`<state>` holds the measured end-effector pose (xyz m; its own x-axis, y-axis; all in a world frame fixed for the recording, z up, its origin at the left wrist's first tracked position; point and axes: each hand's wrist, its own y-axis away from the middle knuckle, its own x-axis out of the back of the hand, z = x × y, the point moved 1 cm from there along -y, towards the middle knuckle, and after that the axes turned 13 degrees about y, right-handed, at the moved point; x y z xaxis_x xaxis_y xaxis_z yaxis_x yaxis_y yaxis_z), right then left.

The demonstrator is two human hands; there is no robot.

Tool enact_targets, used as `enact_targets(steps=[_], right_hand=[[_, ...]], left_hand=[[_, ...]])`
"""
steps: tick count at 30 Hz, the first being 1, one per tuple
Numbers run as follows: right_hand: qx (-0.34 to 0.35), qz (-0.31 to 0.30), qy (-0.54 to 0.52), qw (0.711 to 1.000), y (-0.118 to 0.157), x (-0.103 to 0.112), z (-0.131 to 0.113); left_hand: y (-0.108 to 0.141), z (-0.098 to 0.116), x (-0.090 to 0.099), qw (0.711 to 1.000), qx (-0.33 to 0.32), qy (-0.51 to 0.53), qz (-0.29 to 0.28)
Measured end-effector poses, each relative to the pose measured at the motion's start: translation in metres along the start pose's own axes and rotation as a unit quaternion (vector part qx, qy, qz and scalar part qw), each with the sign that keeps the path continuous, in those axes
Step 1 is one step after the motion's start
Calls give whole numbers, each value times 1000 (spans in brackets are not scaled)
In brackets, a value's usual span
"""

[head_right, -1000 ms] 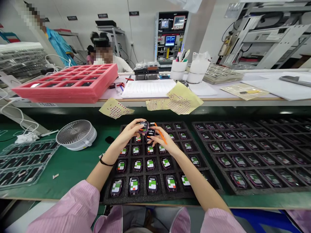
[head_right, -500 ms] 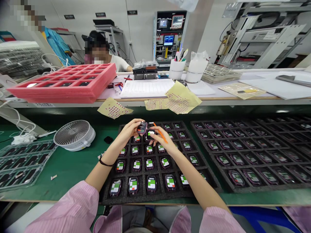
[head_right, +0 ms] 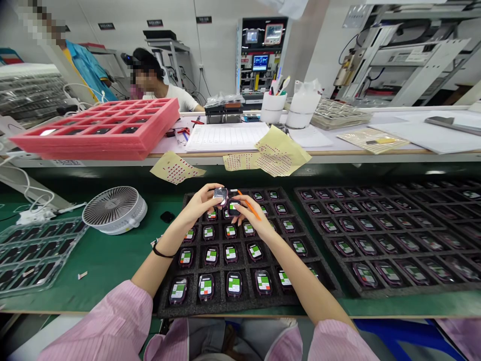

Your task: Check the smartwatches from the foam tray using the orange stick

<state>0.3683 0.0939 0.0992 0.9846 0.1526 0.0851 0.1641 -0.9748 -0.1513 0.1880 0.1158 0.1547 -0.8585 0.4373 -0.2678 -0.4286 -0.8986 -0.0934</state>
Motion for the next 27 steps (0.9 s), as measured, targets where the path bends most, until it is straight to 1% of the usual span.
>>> enact_targets(steps=[4,9,15,22,27], right_hand=[[-2,5,10,1000,0,0,0],[-4,7,11,1000,0,0,0],[-8,9,17,1000,0,-1,-4],[-27,17,12,999,1,-2,-9],[-29,15,15,999,1,0,-8]], left_hand=[[-1,0,1,1000,11,7,22],[-2,-1,2,1000,0,7,13],[-1,1,0,999,18,11,42],[-3,-1,1,998,17,16,61],[-4,-3,1,998,23,4,55]])
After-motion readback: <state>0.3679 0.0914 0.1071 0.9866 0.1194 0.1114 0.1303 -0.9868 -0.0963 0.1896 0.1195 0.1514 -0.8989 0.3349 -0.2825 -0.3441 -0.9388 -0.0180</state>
